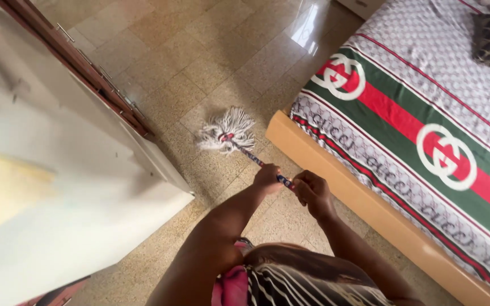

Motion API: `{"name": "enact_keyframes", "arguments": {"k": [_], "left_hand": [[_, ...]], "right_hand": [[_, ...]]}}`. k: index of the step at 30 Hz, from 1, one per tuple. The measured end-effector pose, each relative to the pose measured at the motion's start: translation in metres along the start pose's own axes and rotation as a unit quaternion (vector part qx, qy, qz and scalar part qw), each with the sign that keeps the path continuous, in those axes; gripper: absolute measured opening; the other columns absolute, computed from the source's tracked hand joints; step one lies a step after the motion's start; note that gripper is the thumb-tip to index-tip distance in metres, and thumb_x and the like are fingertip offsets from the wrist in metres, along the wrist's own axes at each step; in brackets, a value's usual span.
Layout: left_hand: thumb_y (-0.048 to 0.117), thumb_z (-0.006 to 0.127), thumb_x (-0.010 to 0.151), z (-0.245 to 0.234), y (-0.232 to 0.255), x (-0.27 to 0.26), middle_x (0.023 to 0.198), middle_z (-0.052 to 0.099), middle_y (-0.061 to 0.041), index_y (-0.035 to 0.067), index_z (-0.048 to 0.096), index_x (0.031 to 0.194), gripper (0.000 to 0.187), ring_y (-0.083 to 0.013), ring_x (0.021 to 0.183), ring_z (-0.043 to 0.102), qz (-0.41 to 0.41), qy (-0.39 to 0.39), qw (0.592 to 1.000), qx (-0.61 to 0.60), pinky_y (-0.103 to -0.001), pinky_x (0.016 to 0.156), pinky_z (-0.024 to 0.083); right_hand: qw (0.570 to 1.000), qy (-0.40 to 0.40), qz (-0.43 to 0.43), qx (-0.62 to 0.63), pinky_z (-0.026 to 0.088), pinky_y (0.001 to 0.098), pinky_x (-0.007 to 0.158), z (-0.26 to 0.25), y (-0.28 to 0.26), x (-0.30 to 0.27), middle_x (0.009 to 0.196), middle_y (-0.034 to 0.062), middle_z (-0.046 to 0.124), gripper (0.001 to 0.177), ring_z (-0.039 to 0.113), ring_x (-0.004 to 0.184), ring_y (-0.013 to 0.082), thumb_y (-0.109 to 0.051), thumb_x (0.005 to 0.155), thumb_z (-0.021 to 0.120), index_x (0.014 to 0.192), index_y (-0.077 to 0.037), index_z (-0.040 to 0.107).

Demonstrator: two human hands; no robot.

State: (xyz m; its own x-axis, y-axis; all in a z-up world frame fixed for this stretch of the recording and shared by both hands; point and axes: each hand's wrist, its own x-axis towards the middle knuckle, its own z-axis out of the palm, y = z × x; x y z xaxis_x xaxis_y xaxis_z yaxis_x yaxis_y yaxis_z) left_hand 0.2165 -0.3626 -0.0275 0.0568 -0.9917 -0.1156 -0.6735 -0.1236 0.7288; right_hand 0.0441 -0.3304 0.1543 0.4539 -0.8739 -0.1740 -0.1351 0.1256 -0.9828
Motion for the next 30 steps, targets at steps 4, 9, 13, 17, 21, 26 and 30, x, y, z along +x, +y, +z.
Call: {"name": "enact_keyframes", "arguments": {"k": [4, 9, 13, 17, 21, 26, 30], "left_hand": [[0.055, 0.076, 0.079, 0.040, 0.026, -0.054, 0.099, 0.067, -0.020, 0.005, 0.069, 0.085, 0.052, -0.0393, 0.095, 0.067, 0.023, 0.008, 1.000, 0.016, -0.049, 0.083, 0.055], [0.042, 0.069, 0.083, 0.073, 0.046, -0.105, 0.102, 0.070, -0.017, 0.008, 0.070, 0.088, 0.034, -0.0384, 0.103, 0.067, 0.030, -0.033, 0.998, 0.051, -0.050, 0.086, 0.055], [0.041, 0.071, 0.081, 0.075, 0.066, -0.139, 0.102, 0.070, -0.016, 0.009, 0.071, 0.086, 0.032, -0.0386, 0.104, 0.064, 0.028, -0.013, 0.998, 0.049, -0.050, 0.087, 0.053], [0.039, 0.067, 0.083, 0.071, 0.073, -0.147, 0.105, 0.070, -0.015, 0.011, 0.072, 0.089, 0.030, -0.0372, 0.104, 0.066, 0.006, -0.030, 0.998, 0.054, -0.050, 0.086, 0.055], [0.037, 0.063, 0.085, 0.063, 0.077, -0.149, 0.102, 0.072, -0.015, 0.011, 0.073, 0.090, 0.027, -0.0371, 0.102, 0.068, 0.029, -0.057, 0.995, 0.078, -0.050, 0.084, 0.055], [0.041, 0.061, 0.091, 0.051, 0.087, -0.138, 0.100, 0.073, -0.017, 0.011, 0.074, 0.088, 0.033, -0.0378, 0.100, 0.068, 0.025, -0.083, 0.992, 0.087, -0.050, 0.084, 0.055], [0.043, 0.064, 0.089, 0.065, 0.051, -0.113, 0.096, 0.073, -0.017, 0.008, 0.074, 0.083, 0.037, -0.0397, 0.101, 0.065, 0.086, -0.028, 0.992, 0.089, -0.050, 0.085, 0.053]], "right_hand": [[1.000, -0.008, -0.024, 0.012, 0.036, 0.0265, 0.040, -0.026, 0.016, -0.062, 0.062, 0.0038, 0.057, 0.023, 0.047, 0.045, 0.0098, -0.018, 0.097, 0.063, 0.090, 0.004, 0.064], [0.999, -0.044, -0.006, 0.010, 0.038, 0.0255, 0.040, -0.038, -0.004, -0.124, 0.062, 0.0024, 0.056, 0.019, 0.047, 0.046, 0.0081, -0.018, 0.098, 0.062, 0.092, 0.001, 0.063], [0.997, -0.072, -0.015, -0.003, 0.036, 0.0257, 0.041, -0.042, -0.007, -0.153, 0.060, 0.0029, 0.054, 0.019, 0.045, 0.046, 0.0080, -0.017, 0.099, 0.062, 0.093, 0.001, 0.064], [0.992, -0.119, -0.032, -0.012, 0.037, 0.0249, 0.045, -0.046, 0.001, -0.163, 0.065, 0.0008, 0.054, 0.020, 0.045, 0.051, 0.0067, -0.019, 0.099, 0.062, 0.095, 0.000, 0.066], [0.985, -0.170, -0.022, -0.034, 0.037, 0.0253, 0.047, -0.055, 0.010, -0.162, 0.067, 0.0011, 0.058, 0.018, 0.046, 0.053, 0.0071, -0.020, 0.096, 0.063, 0.098, -0.002, 0.067], [0.983, -0.179, -0.020, -0.030, 0.038, 0.0251, 0.049, -0.064, 0.020, -0.151, 0.070, 0.0006, 0.060, 0.018, 0.047, 0.055, 0.0066, -0.020, 0.096, 0.064, 0.100, -0.002, 0.067], [0.984, -0.179, -0.011, -0.017, 0.038, 0.0251, 0.049, -0.062, 0.030, -0.134, 0.071, 0.0006, 0.059, 0.018, 0.048, 0.055, 0.0068, -0.019, 0.097, 0.064, 0.100, -0.002, 0.068]]}}
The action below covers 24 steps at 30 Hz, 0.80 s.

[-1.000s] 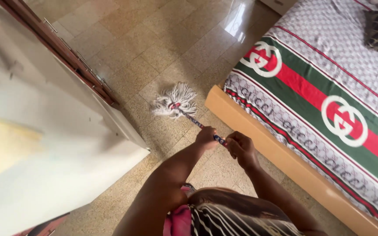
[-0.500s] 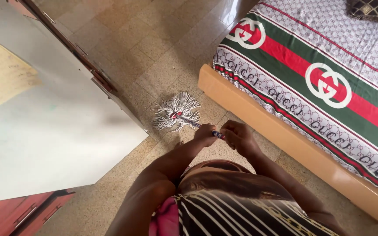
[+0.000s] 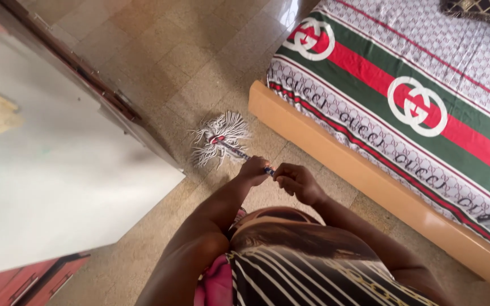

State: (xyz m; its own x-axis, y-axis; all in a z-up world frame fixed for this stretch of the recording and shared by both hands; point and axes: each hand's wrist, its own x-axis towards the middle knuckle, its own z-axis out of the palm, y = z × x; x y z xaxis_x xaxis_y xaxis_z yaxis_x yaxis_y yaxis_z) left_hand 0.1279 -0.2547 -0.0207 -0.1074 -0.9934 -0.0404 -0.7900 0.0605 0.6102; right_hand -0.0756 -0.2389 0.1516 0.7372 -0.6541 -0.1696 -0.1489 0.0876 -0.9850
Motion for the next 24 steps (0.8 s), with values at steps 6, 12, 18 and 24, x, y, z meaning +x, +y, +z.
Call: {"name": "enact_keyframes", "arguments": {"k": [6, 12, 18, 24], "left_hand": [[0.040, 0.062, 0.092, -0.020, -0.044, 0.046, 0.099, 0.071, -0.016, 0.008, 0.073, 0.083, 0.035, -0.0404, 0.101, 0.064, -0.007, 0.012, 1.000, -0.021, -0.051, 0.086, 0.053], [0.037, 0.060, 0.096, -0.019, -0.151, 0.132, 0.095, 0.070, -0.017, 0.008, 0.071, 0.083, 0.034, -0.0388, 0.100, 0.065, 0.047, 0.037, 0.998, 0.035, -0.050, 0.088, 0.052], [0.032, 0.069, 0.091, -0.098, -0.207, 0.218, 0.094, 0.069, -0.020, 0.004, 0.070, 0.078, 0.031, -0.0420, 0.095, 0.064, 0.010, 0.099, 0.995, -0.012, -0.051, 0.084, 0.051], [0.029, 0.068, 0.092, -0.157, -0.278, 0.299, 0.091, 0.070, -0.020, 0.004, 0.070, 0.079, 0.028, -0.0403, 0.095, 0.065, 0.025, 0.049, 0.998, -0.006, -0.049, 0.083, 0.052]], "right_hand": [[0.999, 0.027, -0.018, 0.020, 0.037, 0.0242, 0.051, -0.006, 0.007, 0.063, 0.073, -0.0002, 0.058, 0.018, 0.046, 0.057, 0.0053, -0.018, 0.099, 0.062, 0.102, -0.001, 0.067], [0.998, 0.054, -0.019, -0.010, 0.037, 0.0247, 0.050, -0.015, 0.007, 0.168, 0.072, 0.0000, 0.058, 0.017, 0.046, 0.057, 0.0053, -0.016, 0.097, 0.062, 0.099, 0.000, 0.067], [0.990, 0.072, -0.043, 0.112, 0.037, 0.0247, 0.049, -0.034, -0.011, 0.303, 0.071, 0.0021, 0.058, 0.018, 0.046, 0.055, 0.0065, -0.017, 0.099, 0.060, 0.100, 0.000, 0.065], [0.981, 0.049, -0.048, 0.183, 0.032, 0.0237, 0.049, -0.050, -0.015, 0.419, 0.074, 0.0026, 0.057, 0.017, 0.041, 0.056, 0.0065, -0.016, 0.100, 0.063, 0.101, 0.001, 0.064]]}}
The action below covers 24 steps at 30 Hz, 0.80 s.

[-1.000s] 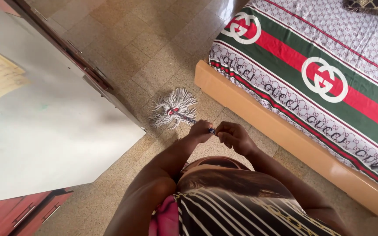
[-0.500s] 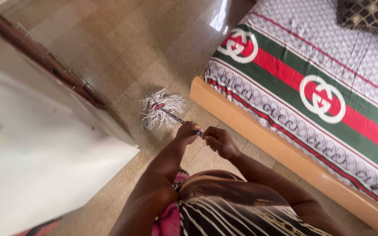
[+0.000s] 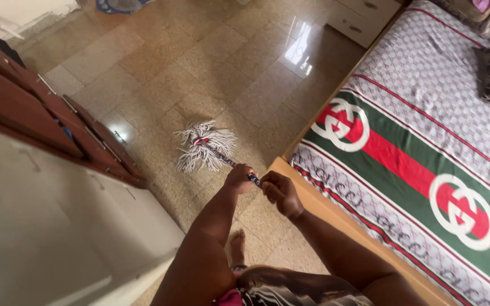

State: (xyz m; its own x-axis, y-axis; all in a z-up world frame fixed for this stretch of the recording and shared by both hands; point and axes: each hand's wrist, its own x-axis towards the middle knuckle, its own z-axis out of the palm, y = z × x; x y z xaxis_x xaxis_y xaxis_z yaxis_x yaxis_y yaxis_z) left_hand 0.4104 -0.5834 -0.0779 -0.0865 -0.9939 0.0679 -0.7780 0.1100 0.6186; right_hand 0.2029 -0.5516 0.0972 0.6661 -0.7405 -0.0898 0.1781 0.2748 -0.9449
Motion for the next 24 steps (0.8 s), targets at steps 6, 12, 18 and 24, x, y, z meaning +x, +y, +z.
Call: {"name": "enact_keyframes", "arguments": {"k": [6, 12, 18, 24], "left_hand": [[0.028, 0.074, 0.078, 0.003, -0.092, 0.041, 0.090, 0.067, -0.019, 0.005, 0.069, 0.082, 0.024, -0.0350, 0.087, 0.069, -0.127, 0.010, 0.991, -0.044, -0.044, 0.078, 0.055], [0.041, 0.086, 0.074, -0.022, -0.074, 0.043, 0.083, 0.064, -0.020, 0.003, 0.064, 0.072, 0.043, -0.0398, 0.086, 0.062, -0.061, 0.118, 0.991, 0.000, -0.048, 0.077, 0.050], [0.046, 0.084, 0.075, 0.008, 0.005, 0.002, 0.078, 0.062, -0.018, 0.005, 0.062, 0.067, 0.048, -0.0388, 0.079, 0.061, -0.061, 0.168, 0.983, -0.035, -0.050, 0.072, 0.050], [0.053, 0.080, 0.078, 0.043, 0.110, -0.063, 0.079, 0.065, -0.017, 0.005, 0.062, 0.067, 0.053, -0.0386, 0.084, 0.063, -0.089, 0.100, 0.989, -0.058, -0.049, 0.076, 0.051]], "right_hand": [[0.987, -0.006, 0.028, -0.161, 0.037, 0.0246, 0.051, 0.022, 0.015, 0.075, 0.073, -0.0008, 0.054, 0.018, 0.044, 0.058, 0.0051, -0.020, 0.102, 0.062, 0.102, -0.002, 0.063], [0.998, 0.037, 0.034, -0.023, 0.028, 0.0250, 0.046, 0.014, 0.036, 0.095, 0.068, -0.0017, 0.048, 0.016, 0.037, 0.053, 0.0060, -0.017, 0.102, 0.064, 0.100, 0.000, 0.063], [0.994, 0.048, 0.016, -0.100, 0.039, 0.0247, 0.046, 0.001, -0.007, 0.018, 0.067, 0.0007, 0.055, 0.020, 0.047, 0.052, 0.0079, -0.019, 0.100, 0.061, 0.096, 0.000, 0.063], [0.992, 0.045, 0.042, -0.112, 0.036, 0.0247, 0.045, -0.023, -0.031, -0.097, 0.065, 0.0028, 0.054, 0.026, 0.044, 0.050, 0.0079, -0.024, 0.101, 0.061, 0.094, 0.001, 0.066]]}}
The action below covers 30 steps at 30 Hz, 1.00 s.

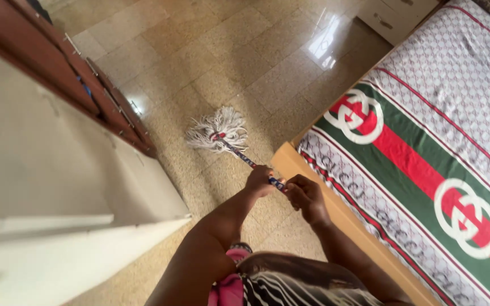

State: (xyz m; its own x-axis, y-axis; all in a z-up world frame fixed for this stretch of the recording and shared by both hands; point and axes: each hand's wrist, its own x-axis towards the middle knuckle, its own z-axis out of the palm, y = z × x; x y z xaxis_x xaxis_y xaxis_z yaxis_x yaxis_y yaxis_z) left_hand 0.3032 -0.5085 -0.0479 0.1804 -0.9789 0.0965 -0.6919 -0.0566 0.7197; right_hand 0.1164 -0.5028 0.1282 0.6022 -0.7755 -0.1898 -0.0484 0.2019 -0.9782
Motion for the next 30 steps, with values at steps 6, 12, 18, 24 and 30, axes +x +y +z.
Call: {"name": "enact_keyframes", "arguments": {"k": [6, 12, 18, 24, 30], "left_hand": [[0.056, 0.069, 0.091, 0.062, 0.072, -0.078, 0.089, 0.068, -0.017, 0.007, 0.067, 0.078, 0.051, -0.0390, 0.093, 0.063, 0.027, -0.012, 0.999, 0.013, -0.051, 0.083, 0.051], [0.060, 0.066, 0.088, 0.068, 0.138, -0.135, 0.096, 0.069, -0.016, 0.006, 0.070, 0.079, 0.055, -0.0385, 0.100, 0.064, -0.032, -0.073, 0.997, 0.012, -0.050, 0.087, 0.052], [0.058, 0.068, 0.087, 0.073, 0.141, -0.165, 0.097, 0.071, -0.016, 0.008, 0.071, 0.081, 0.051, -0.0376, 0.102, 0.065, -0.017, -0.084, 0.995, 0.044, -0.050, 0.088, 0.053], [0.040, 0.065, 0.085, 0.069, 0.135, -0.146, 0.100, 0.073, -0.014, 0.014, 0.074, 0.089, 0.028, -0.0380, 0.098, 0.069, -0.067, -0.102, 0.991, 0.063, -0.050, 0.082, 0.056], [0.044, 0.067, 0.090, 0.049, 0.111, -0.132, 0.098, 0.071, -0.016, 0.009, 0.073, 0.086, 0.036, -0.0380, 0.098, 0.067, -0.036, -0.068, 0.996, 0.045, -0.049, 0.084, 0.055]], "right_hand": [[0.998, 0.049, 0.030, -0.014, 0.036, 0.0250, 0.043, -0.043, -0.027, -0.106, 0.063, 0.0070, 0.061, 0.026, 0.047, 0.047, 0.0090, -0.025, 0.099, 0.058, 0.095, 0.000, 0.066], [1.000, -0.001, -0.022, -0.006, 0.037, 0.0258, 0.043, -0.059, -0.027, -0.182, 0.060, 0.0059, 0.055, 0.029, 0.045, 0.045, 0.0096, -0.022, 0.103, 0.057, 0.096, 0.005, 0.064], [0.997, -0.039, -0.033, -0.053, 0.039, 0.0262, 0.047, -0.058, -0.003, -0.214, 0.069, 0.0057, 0.059, 0.026, 0.047, 0.051, 0.0092, -0.020, 0.099, 0.061, 0.100, 0.005, 0.066], [0.984, -0.092, -0.155, 0.005, 0.042, 0.0259, 0.067, -0.071, 0.012, -0.217, 0.082, 0.0017, 0.059, 0.027, 0.051, 0.073, 0.0080, -0.023, 0.100, 0.065, 0.107, 0.003, 0.068], [0.993, -0.033, -0.100, -0.053, 0.035, 0.0253, 0.056, -0.053, 0.043, -0.178, 0.073, -0.0030, 0.054, 0.013, 0.043, 0.064, 0.0054, -0.013, 0.098, 0.068, 0.101, 0.000, 0.068]]}}
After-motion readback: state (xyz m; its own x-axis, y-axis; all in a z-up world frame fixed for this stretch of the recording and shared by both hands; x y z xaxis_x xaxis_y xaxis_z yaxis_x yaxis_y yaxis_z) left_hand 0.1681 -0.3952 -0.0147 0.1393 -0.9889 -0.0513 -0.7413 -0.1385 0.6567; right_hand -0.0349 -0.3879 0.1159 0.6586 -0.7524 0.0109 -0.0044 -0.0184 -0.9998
